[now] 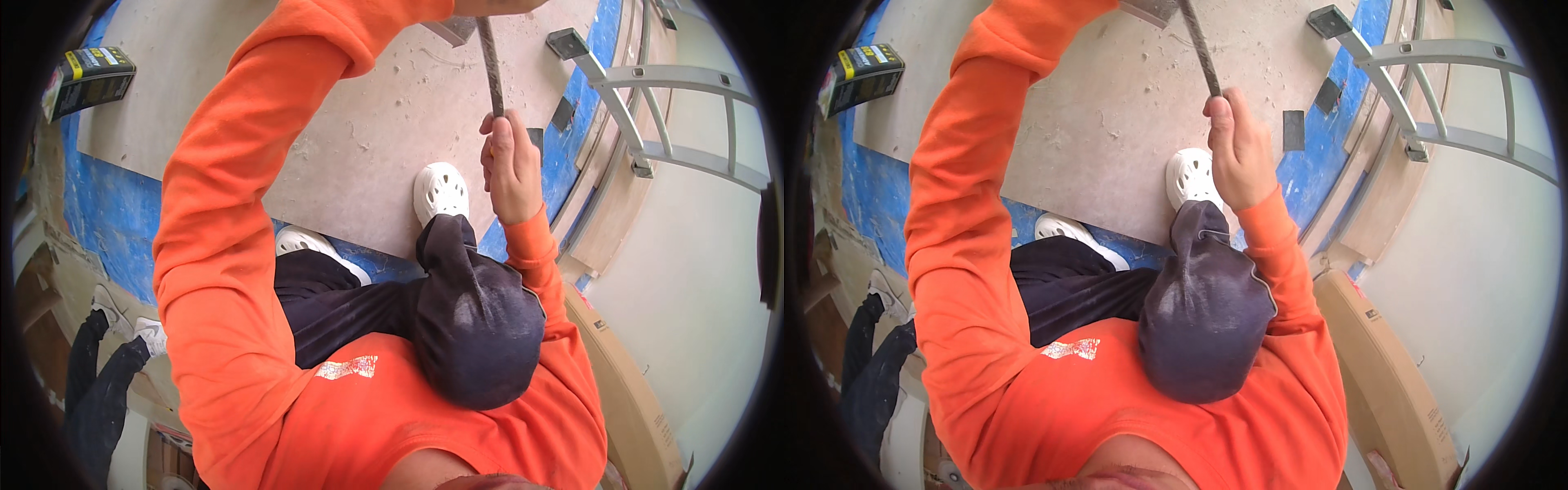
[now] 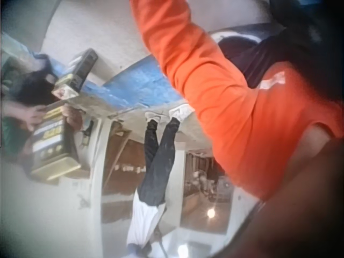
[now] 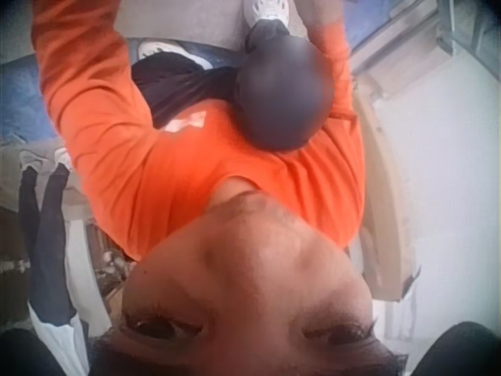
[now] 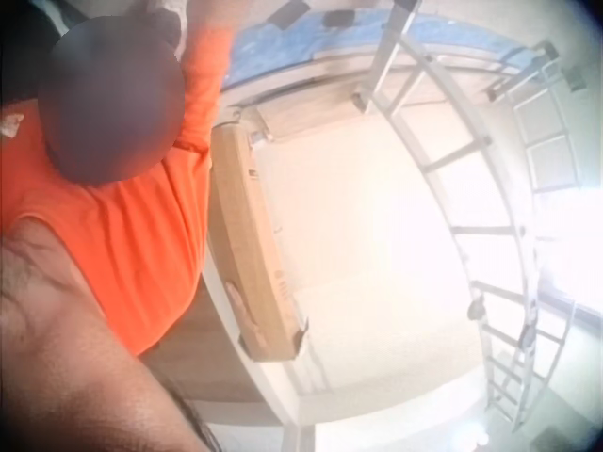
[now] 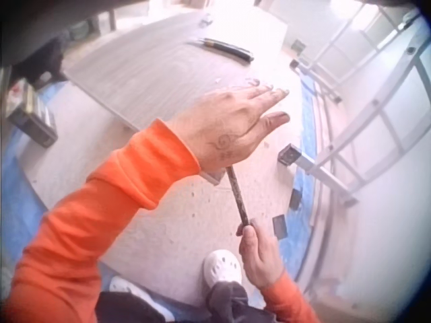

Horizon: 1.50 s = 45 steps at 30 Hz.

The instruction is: The person sits on the floor and uses a metal file to smooth the edges of a rectangular tile. They repeatedly file the edges and corners, occasionally pausing to inspect the surface. A second person is visible nearby handling a box of adhesive.

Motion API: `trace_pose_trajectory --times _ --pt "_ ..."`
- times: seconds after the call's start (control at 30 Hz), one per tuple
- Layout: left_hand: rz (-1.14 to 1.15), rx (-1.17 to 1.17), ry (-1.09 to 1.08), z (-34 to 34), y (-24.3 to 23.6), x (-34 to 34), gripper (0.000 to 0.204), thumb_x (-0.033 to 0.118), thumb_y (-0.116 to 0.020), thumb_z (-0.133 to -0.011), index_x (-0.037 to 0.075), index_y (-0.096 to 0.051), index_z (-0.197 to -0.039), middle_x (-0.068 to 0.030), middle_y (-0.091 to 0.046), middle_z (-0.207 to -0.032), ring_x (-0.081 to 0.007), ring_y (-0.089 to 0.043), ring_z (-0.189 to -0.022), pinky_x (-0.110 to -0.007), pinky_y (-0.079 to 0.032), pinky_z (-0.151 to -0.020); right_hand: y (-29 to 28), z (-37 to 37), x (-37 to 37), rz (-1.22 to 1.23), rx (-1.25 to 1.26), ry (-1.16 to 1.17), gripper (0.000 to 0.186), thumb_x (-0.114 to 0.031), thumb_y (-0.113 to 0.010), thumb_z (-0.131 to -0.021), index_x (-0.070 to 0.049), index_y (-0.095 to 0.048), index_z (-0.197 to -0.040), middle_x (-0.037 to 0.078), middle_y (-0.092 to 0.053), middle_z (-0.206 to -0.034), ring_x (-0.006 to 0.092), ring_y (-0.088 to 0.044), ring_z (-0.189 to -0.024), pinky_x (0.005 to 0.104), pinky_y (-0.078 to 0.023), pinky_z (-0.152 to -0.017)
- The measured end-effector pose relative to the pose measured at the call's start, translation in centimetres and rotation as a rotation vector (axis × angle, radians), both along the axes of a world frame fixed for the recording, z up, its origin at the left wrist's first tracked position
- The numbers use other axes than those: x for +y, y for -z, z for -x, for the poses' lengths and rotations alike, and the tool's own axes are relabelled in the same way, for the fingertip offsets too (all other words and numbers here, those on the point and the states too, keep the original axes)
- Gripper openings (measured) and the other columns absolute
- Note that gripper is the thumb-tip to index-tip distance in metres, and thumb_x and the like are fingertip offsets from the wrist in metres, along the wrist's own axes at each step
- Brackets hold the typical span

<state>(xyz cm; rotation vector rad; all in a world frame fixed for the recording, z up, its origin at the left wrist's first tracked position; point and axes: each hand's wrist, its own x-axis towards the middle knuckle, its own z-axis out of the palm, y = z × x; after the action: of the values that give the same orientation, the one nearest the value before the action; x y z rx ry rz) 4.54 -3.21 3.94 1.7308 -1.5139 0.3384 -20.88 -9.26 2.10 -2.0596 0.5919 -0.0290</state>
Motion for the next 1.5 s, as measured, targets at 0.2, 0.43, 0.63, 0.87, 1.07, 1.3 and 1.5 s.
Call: trace_pose_trajectory --times 0.2,0.43,0.63,0.87,1.07,1.3,1.5 --pt "0.034 -0.026 0.041 -0.2 -2.3 2.4 0.044 0.031 -0.051 -0.103 -0.003 -0.059 -0.131 -0.0229 -0.066 -0.124 -0.0369 -0.062 -0.117 -0.043 -0.048 -0.103 0.9 0.3 0.4 -0.039 -0.206 0.077 0.019 -0.018 -0.054 -0.105 0.000 -0.060 -0.106 0.002 -0.057 -0.070 0.0092 -0.058 -0.055 0.0271 -0.046 -0.053" --pt "-0.320 -0.230 0.007 1.2 -1.5 1.7 0.040 0.032 -0.050 -0.103 0.002 -0.063 -0.127 -0.0188 -0.069 -0.120 -0.0322 -0.065 -0.113 -0.041 -0.048 -0.101 1.0 1.2 0.9 0.096 -0.067 -0.011 0.016 -0.015 -0.059 -0.102 0.000 -0.055 -0.101 0.008 -0.055 -0.060 0.0145 -0.057 -0.048 0.0293 -0.042 -0.048" --pt "-0.156 -0.418 -0.147 1.2 2.1 0.5 0.048 0.036 -0.039 -0.107 0.004 -0.057 -0.137 -0.0198 -0.062 -0.135 -0.0326 -0.055 -0.130 -0.043 -0.042 -0.110 1.4 1.3 1.0 0.000 -0.061 -0.036 0.024 -0.022 -0.046 -0.109 -0.001 -0.053 -0.099 0.003 -0.050 -0.059 0.0084 -0.047 -0.047 0.0279 -0.038 -0.047" --pt "-0.295 -0.444 -0.197 -1.7 1.5 1.4 0.050 0.037 -0.033 -0.108 0.006 -0.055 -0.141 -0.0179 -0.060 -0.138 -0.0321 -0.055 -0.130 -0.042 -0.041 -0.112 0.9 -2.1 1.5 0.244 -0.131 -0.104 0.037 -0.030 -0.042 -0.110 0.000 -0.055 -0.092 0.010 -0.045 -0.058 0.0242 -0.047 -0.052 0.0382 -0.037 -0.050" --pt "-0.219 -0.343 -0.202 -5.0 -0.8 2.7 0.047 0.038 -0.037 -0.107 0.009 -0.057 -0.138 -0.0174 -0.064 -0.132 -0.0298 -0.061 -0.122 -0.039 -0.048 -0.103 0.0 -5.2 1.6 0.177 -0.183 -0.155 0.027 -0.025 -0.047 -0.107 -0.001 -0.055 -0.098 0.019 -0.049 -0.062 0.0396 -0.049 -0.050 0.0445 -0.038 -0.049" --pt "-0.255 -0.186 -0.188 -2.5 -3.5 2.6 0.041 0.036 -0.044 -0.104 0.005 -0.067 -0.093 -0.0139 -0.070 -0.081 -0.0336 -0.070 -0.077 -0.045 -0.055 -0.073 -1.7 -2.2 1.1 -0.254 -0.072 -0.022 0.029 -0.027 -0.045 -0.109 -0.002 -0.059 -0.110 0.005 -0.052 -0.070 0.0092 -0.054 -0.055 0.0292 -0.046 -0.053" --pt "-0.224 -0.211 -0.304 -2.6 -3.4 2.9 0.042 0.036 -0.045 -0.103 0.006 -0.069 -0.084 -0.0150 -0.068 -0.068 -0.0353 -0.068 -0.065 -0.048 -0.054 -0.067 0.7 -3.5 0.9 -0.080 -0.213 -0.055 0.032 -0.029 -0.046 -0.109 -0.001 -0.061 -0.101 0.002 -0.051 -0.062 0.0096 -0.050 -0.050 0.0306 -0.042 -0.047"
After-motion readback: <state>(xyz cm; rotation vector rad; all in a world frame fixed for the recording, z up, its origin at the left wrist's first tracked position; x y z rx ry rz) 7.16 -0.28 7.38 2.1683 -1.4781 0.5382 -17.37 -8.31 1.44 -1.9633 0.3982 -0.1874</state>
